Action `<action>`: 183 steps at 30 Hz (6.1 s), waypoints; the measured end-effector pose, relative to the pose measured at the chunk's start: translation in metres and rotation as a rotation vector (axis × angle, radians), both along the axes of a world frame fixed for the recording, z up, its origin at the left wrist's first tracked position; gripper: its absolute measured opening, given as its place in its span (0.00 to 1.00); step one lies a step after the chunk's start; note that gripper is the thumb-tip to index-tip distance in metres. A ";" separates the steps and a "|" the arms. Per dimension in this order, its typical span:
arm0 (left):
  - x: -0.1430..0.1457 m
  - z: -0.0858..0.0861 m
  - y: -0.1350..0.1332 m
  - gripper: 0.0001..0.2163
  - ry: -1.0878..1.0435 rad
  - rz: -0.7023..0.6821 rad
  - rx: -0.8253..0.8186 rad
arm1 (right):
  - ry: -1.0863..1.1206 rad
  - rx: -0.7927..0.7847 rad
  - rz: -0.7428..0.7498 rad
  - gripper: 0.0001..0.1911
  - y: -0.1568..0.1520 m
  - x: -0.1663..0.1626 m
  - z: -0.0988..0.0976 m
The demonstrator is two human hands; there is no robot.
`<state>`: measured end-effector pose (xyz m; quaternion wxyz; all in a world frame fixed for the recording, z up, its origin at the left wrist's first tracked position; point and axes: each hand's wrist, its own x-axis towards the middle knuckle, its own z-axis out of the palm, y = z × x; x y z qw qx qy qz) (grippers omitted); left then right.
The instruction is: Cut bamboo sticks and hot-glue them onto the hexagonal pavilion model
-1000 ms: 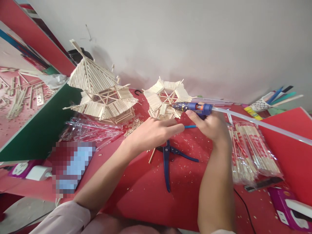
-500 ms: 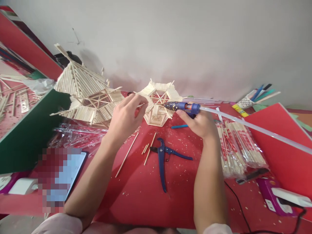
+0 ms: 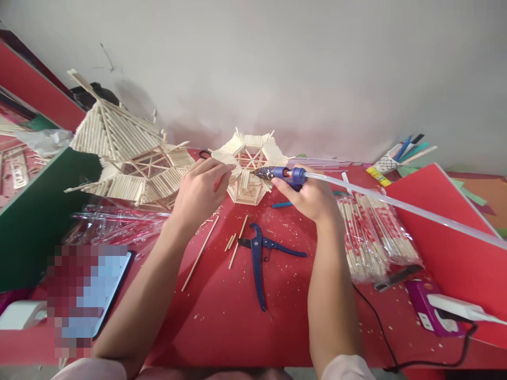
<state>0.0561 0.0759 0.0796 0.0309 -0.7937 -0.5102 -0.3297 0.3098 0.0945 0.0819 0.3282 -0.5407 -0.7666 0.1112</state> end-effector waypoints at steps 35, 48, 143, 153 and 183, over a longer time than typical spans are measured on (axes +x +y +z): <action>0.010 -0.013 0.000 0.10 0.107 0.045 0.244 | 0.016 -0.010 -0.019 0.20 0.001 -0.001 0.000; 0.010 -0.013 -0.001 0.10 0.124 -0.012 0.224 | 0.047 -0.005 -0.037 0.19 0.000 -0.001 0.001; 0.011 -0.024 0.005 0.05 0.170 -0.115 0.179 | 0.000 -0.076 0.036 0.18 -0.002 0.006 0.007; 0.013 -0.026 0.005 0.05 0.173 -0.101 0.188 | 0.045 -0.007 0.047 0.15 -0.001 0.004 0.005; 0.008 -0.020 0.006 0.08 0.147 -0.116 0.083 | -0.005 -0.041 0.034 0.16 -0.002 0.001 0.007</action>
